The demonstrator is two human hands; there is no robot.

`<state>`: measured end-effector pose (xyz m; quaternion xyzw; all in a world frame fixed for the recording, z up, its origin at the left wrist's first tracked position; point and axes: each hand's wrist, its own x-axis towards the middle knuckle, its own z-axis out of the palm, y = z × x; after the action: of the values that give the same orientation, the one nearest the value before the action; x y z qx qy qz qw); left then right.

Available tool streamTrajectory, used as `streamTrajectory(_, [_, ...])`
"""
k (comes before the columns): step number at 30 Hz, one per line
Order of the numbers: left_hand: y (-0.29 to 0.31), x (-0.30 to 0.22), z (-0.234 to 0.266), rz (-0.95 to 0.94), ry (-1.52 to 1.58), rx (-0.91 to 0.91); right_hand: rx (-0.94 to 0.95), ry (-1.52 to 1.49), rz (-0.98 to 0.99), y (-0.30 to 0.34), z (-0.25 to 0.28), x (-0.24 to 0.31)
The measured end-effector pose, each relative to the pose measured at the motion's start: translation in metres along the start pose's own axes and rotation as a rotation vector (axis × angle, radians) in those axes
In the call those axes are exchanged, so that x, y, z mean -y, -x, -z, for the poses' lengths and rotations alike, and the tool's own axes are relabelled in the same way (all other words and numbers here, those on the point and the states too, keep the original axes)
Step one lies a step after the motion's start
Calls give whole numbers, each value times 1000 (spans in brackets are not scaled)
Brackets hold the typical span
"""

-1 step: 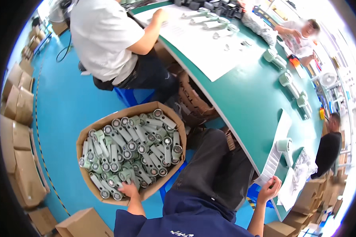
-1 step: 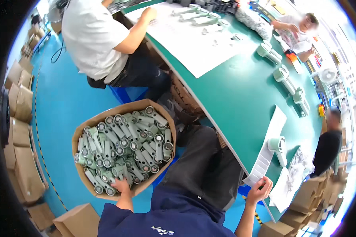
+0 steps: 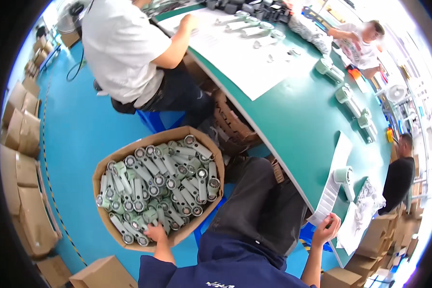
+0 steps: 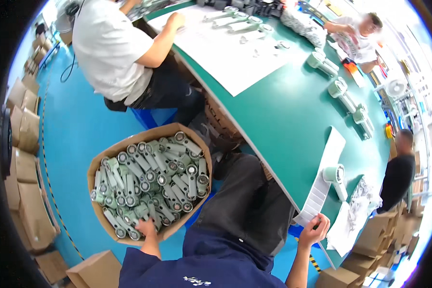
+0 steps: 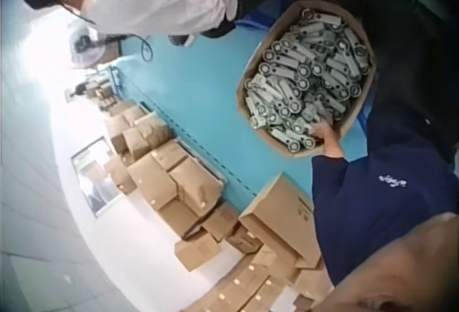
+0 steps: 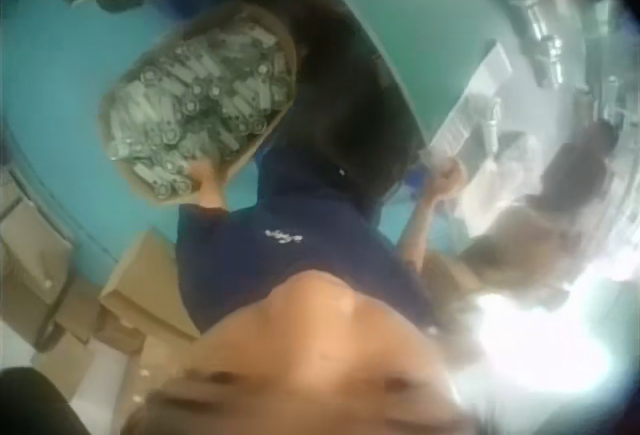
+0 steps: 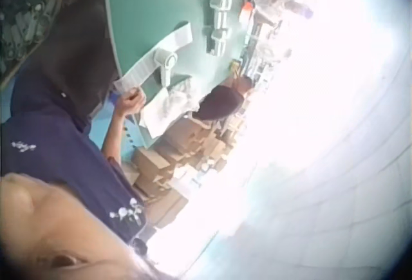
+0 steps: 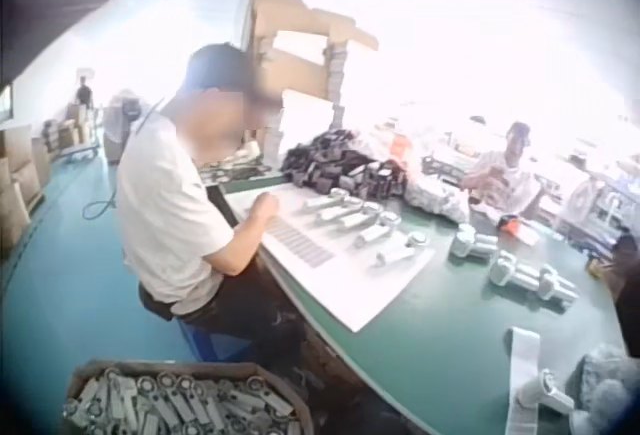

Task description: The worker is assembling handheld electronic fans by taking components from a large box, applying labels, and passing them to other workers on the assembly line.

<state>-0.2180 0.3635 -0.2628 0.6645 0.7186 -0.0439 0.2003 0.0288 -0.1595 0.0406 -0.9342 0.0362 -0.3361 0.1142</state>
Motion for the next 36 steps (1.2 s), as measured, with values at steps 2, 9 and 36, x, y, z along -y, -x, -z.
streamTrajectory(2, [-16,-9,7,-72,93,72,-56,-48,4,-3,6,-9])
streamTrajectory(9, [-2,-57,74,172,1181,582,-188,-453,133,7,32,37])
streamTrajectory(36, [388,-233,122,171,558,2465,267,-1308,-500,79,17,93])
